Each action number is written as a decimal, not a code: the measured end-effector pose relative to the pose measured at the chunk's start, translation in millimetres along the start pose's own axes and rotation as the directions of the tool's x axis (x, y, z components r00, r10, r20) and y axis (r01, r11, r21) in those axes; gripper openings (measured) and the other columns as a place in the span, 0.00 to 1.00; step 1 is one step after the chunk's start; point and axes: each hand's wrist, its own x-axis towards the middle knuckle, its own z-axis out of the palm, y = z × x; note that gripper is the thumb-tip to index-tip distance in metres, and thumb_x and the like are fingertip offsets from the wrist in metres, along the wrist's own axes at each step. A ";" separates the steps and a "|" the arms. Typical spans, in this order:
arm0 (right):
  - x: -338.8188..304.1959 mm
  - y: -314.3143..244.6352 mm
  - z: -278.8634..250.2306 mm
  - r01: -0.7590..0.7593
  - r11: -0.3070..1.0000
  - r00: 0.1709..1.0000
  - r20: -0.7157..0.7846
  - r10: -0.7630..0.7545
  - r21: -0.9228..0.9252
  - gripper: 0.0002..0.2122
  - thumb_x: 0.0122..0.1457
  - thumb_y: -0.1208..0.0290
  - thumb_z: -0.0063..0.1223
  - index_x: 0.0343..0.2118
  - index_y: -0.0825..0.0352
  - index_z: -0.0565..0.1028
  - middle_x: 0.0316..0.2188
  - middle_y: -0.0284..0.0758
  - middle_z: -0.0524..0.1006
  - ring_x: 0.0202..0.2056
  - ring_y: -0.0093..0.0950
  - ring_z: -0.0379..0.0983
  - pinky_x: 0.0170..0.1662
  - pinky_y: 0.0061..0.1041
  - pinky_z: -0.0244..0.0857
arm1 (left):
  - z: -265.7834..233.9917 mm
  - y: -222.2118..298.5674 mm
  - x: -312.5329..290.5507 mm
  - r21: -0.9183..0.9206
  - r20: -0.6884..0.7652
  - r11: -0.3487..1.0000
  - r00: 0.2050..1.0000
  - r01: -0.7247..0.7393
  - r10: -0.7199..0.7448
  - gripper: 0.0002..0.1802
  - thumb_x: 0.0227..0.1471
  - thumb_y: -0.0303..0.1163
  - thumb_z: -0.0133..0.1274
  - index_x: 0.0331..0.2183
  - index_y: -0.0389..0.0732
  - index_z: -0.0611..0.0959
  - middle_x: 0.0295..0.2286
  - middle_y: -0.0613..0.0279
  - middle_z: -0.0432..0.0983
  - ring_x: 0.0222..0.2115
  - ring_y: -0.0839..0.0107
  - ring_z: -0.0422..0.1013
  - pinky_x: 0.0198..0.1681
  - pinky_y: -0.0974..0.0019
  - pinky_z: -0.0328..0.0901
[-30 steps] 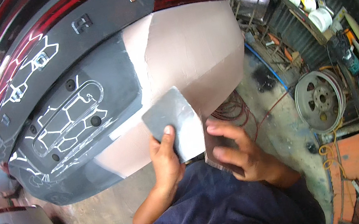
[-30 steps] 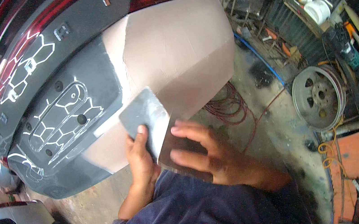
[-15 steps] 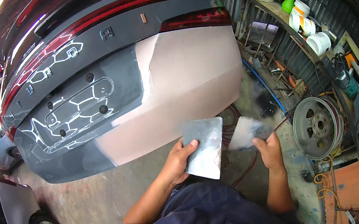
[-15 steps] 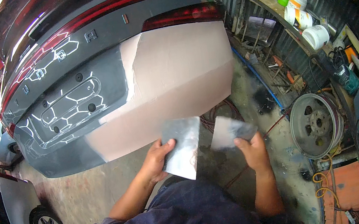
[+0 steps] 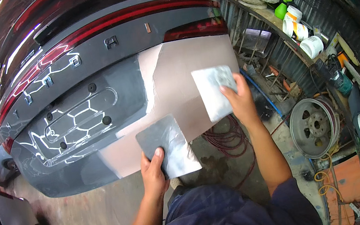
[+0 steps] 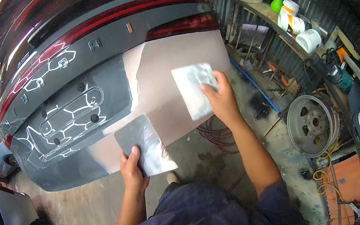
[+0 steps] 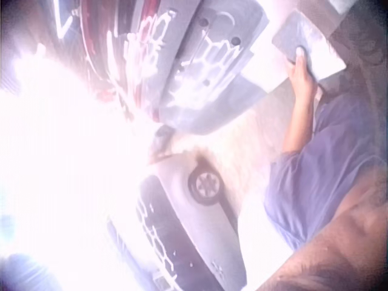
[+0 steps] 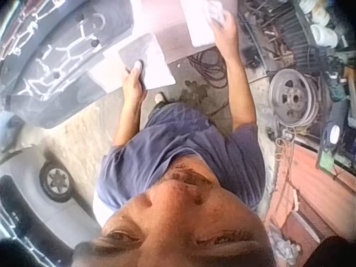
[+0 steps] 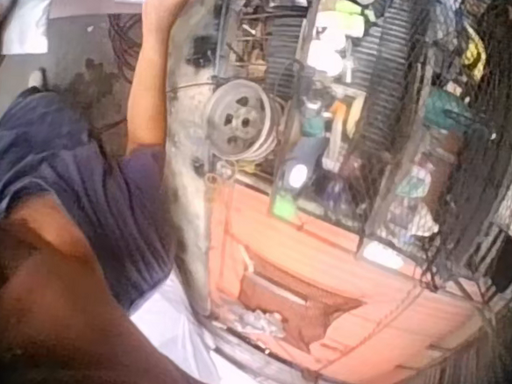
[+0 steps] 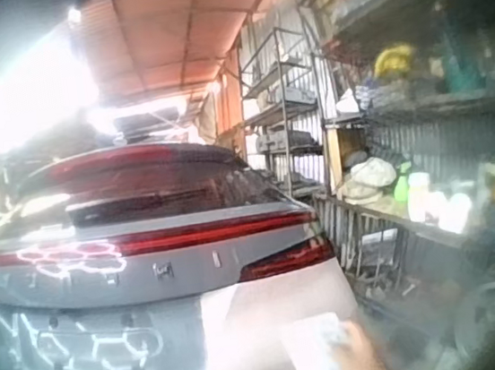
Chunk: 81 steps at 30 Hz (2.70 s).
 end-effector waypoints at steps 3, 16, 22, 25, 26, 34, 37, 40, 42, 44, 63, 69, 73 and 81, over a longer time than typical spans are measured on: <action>50.8 -7.7 42.5 0.133 0.990 0.991 -0.020 -0.134 -0.057 0.18 0.61 0.74 0.55 0.53 0.70 0.68 0.45 0.39 0.77 0.47 0.28 0.74 0.51 0.28 0.67 | -23.4 6.4 0.4 0.017 -0.021 0.997 0.997 -0.073 0.073 0.29 0.59 0.33 0.52 0.59 0.34 0.64 0.48 0.51 0.72 0.47 0.62 0.72 0.50 0.60 0.69; 108.7 -11.9 80.7 0.142 0.978 0.990 0.008 -0.143 -0.153 0.19 0.60 0.73 0.55 0.54 0.69 0.68 0.44 0.40 0.79 0.45 0.29 0.76 0.50 0.29 0.68 | -65.8 17.2 17.1 -0.009 -0.119 0.994 0.987 -0.112 0.111 0.31 0.60 0.36 0.53 0.60 0.35 0.63 0.50 0.53 0.70 0.48 0.64 0.71 0.51 0.60 0.68; 107.4 -15.6 92.7 0.072 0.985 0.995 0.086 -0.059 -0.159 0.20 0.59 0.72 0.55 0.55 0.69 0.69 0.44 0.42 0.79 0.44 0.30 0.77 0.49 0.29 0.68 | -74.1 16.1 20.3 -0.001 -0.143 0.995 0.985 -0.096 0.095 0.32 0.60 0.36 0.53 0.60 0.35 0.62 0.50 0.52 0.70 0.48 0.63 0.71 0.51 0.61 0.68; 103.8 -14.8 94.8 0.065 0.973 0.985 0.168 -0.027 -0.222 0.22 0.59 0.71 0.56 0.56 0.70 0.69 0.44 0.44 0.80 0.45 0.32 0.77 0.49 0.29 0.68 | -77.3 15.5 21.7 0.001 -0.147 0.995 0.984 -0.102 0.101 0.32 0.61 0.35 0.52 0.60 0.34 0.62 0.50 0.52 0.69 0.48 0.63 0.71 0.51 0.61 0.68; 101.1 -17.3 95.3 0.047 0.967 0.980 0.198 0.004 -0.251 0.22 0.59 0.71 0.55 0.56 0.70 0.68 0.44 0.45 0.80 0.45 0.32 0.78 0.49 0.29 0.68 | -78.4 15.5 22.1 0.003 -0.147 0.995 0.984 -0.104 0.103 0.32 0.61 0.35 0.52 0.61 0.34 0.62 0.50 0.52 0.69 0.48 0.63 0.71 0.51 0.61 0.68; 78.3 -41.1 102.9 -0.015 0.902 0.906 0.376 0.195 -0.431 0.24 0.59 0.69 0.54 0.57 0.74 0.68 0.46 0.50 0.79 0.47 0.37 0.77 0.51 0.31 0.67 | -88.1 13.7 22.5 -0.026 -0.188 0.996 0.979 -0.087 0.080 0.32 0.61 0.36 0.52 0.61 0.35 0.61 0.50 0.52 0.69 0.48 0.63 0.71 0.52 0.61 0.68; 70.9 -41.3 104.7 -0.004 0.900 0.879 0.428 0.212 -0.436 0.24 0.59 0.69 0.54 0.57 0.75 0.68 0.47 0.50 0.78 0.47 0.37 0.77 0.52 0.31 0.67 | -90.2 15.8 23.3 -0.021 -0.201 0.995 0.975 -0.099 0.093 0.32 0.61 0.36 0.52 0.61 0.34 0.61 0.50 0.51 0.69 0.48 0.63 0.71 0.52 0.61 0.68; 58.9 -33.0 100.7 -0.046 0.917 0.858 0.454 0.240 -0.397 0.24 0.58 0.71 0.55 0.57 0.74 0.68 0.47 0.47 0.79 0.47 0.33 0.76 0.52 0.29 0.67 | -92.3 15.0 23.5 -0.028 -0.207 0.995 0.975 -0.094 0.086 0.32 0.61 0.36 0.52 0.61 0.34 0.61 0.50 0.51 0.69 0.48 0.63 0.70 0.52 0.61 0.68; 50.9 -25.8 99.3 -0.153 0.937 0.826 0.480 0.295 -0.313 0.23 0.58 0.72 0.55 0.56 0.74 0.68 0.46 0.44 0.79 0.47 0.29 0.75 0.52 0.28 0.67 | -93.7 14.7 23.8 -0.034 -0.205 0.995 0.975 -0.092 0.083 0.32 0.61 0.36 0.52 0.61 0.34 0.61 0.50 0.52 0.69 0.48 0.63 0.70 0.52 0.61 0.68; 41.4 -27.2 103.3 -0.193 0.940 0.809 0.496 0.315 -0.281 0.22 0.58 0.73 0.56 0.56 0.73 0.69 0.45 0.40 0.79 0.46 0.25 0.75 0.51 0.26 0.67 | -93.9 14.8 24.1 -0.038 -0.194 0.995 0.978 -0.088 0.079 0.32 0.61 0.35 0.52 0.61 0.35 0.61 0.50 0.52 0.69 0.48 0.64 0.71 0.51 0.61 0.68; 100.5 -30.9 94.4 0.045 0.953 0.945 0.322 0.057 -0.299 0.21 0.58 0.72 0.57 0.54 0.72 0.71 0.43 0.39 0.80 0.42 0.24 0.76 0.47 0.25 0.69 | -88.9 14.7 32.0 -0.065 -0.170 0.996 0.985 -0.053 0.042 0.30 0.61 0.37 0.53 0.59 0.35 0.63 0.48 0.53 0.70 0.47 0.64 0.71 0.51 0.60 0.68; 71.8 -31.0 101.1 0.004 0.944 0.881 0.448 0.153 -0.330 0.22 0.58 0.71 0.56 0.55 0.73 0.70 0.43 0.42 0.80 0.43 0.25 0.76 0.48 0.25 0.68 | -86.7 18.0 33.6 -0.067 -0.185 0.995 0.981 -0.075 0.062 0.28 0.61 0.36 0.53 0.57 0.34 0.65 0.49 0.54 0.70 0.48 0.66 0.69 0.53 0.62 0.65; 57.2 -26.4 104.1 -0.052 0.945 0.852 0.480 0.211 -0.324 0.23 0.57 0.72 0.55 0.55 0.74 0.70 0.44 0.44 0.80 0.45 0.27 0.76 0.49 0.26 0.67 | -86.9 16.4 34.8 -0.042 -0.184 0.996 0.980 -0.079 0.070 0.30 0.62 0.36 0.51 0.60 0.35 0.63 0.49 0.54 0.69 0.48 0.65 0.70 0.52 0.61 0.67; 34.9 -25.9 110.8 -0.187 0.944 0.839 0.455 0.298 -0.272 0.23 0.57 0.73 0.55 0.55 0.75 0.69 0.43 0.44 0.80 0.44 0.27 0.76 0.48 0.27 0.68 | -83.6 15.3 33.4 -0.060 -0.235 0.996 0.971 -0.066 0.051 0.28 0.63 0.37 0.50 0.59 0.36 0.64 0.49 0.54 0.69 0.48 0.65 0.70 0.51 0.61 0.68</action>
